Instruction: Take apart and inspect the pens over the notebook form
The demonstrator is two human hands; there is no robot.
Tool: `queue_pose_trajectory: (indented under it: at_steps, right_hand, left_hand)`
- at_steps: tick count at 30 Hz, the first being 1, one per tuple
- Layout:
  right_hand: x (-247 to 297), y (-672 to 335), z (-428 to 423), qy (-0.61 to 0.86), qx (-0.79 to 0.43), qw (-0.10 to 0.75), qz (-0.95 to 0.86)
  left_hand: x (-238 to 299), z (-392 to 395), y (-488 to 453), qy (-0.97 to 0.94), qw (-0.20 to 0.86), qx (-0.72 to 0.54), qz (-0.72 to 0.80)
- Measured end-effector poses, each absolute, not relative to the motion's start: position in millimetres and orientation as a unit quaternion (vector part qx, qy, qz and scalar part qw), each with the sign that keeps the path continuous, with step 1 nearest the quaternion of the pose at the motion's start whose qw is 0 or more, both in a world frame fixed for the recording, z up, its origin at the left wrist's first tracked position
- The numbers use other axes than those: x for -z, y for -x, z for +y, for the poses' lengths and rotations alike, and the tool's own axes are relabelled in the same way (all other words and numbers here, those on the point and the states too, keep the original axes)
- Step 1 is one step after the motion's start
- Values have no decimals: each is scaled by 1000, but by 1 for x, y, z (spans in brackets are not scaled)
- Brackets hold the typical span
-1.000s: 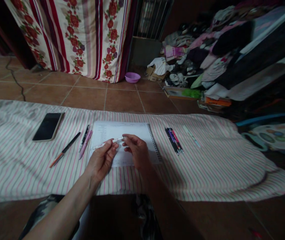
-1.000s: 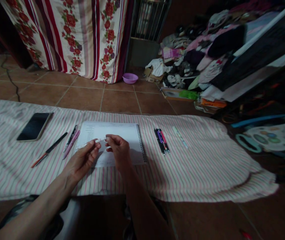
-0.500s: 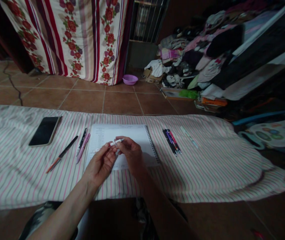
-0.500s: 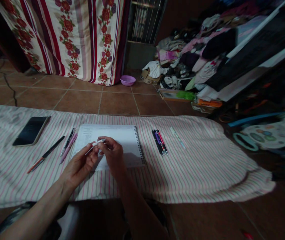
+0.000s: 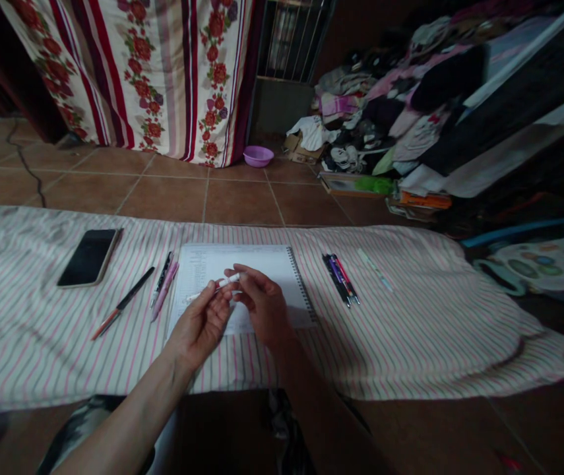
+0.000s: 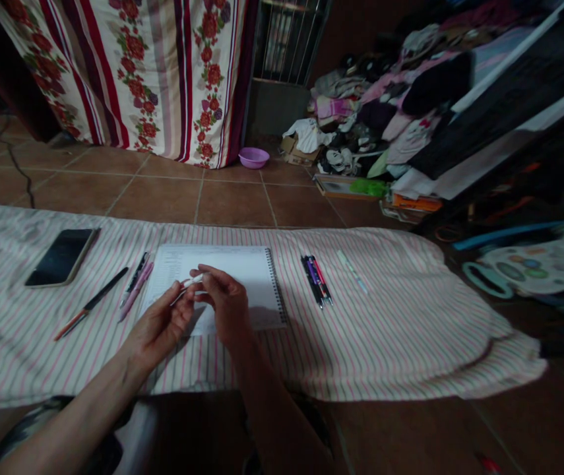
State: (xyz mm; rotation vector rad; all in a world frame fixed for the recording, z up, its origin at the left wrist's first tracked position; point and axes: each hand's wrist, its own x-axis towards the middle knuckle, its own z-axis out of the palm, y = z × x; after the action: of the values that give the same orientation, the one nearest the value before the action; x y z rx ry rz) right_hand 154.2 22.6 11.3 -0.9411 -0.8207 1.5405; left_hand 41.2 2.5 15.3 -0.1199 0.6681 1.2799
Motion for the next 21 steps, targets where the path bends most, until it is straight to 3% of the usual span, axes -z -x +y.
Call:
queue_pose_trajectory:
  at_steps: [21]
  right_hand:
    - [-4,-152,27,394,-665,570,-280]
  left_hand:
    - [-13,5,-41,-19,712,-606,353]
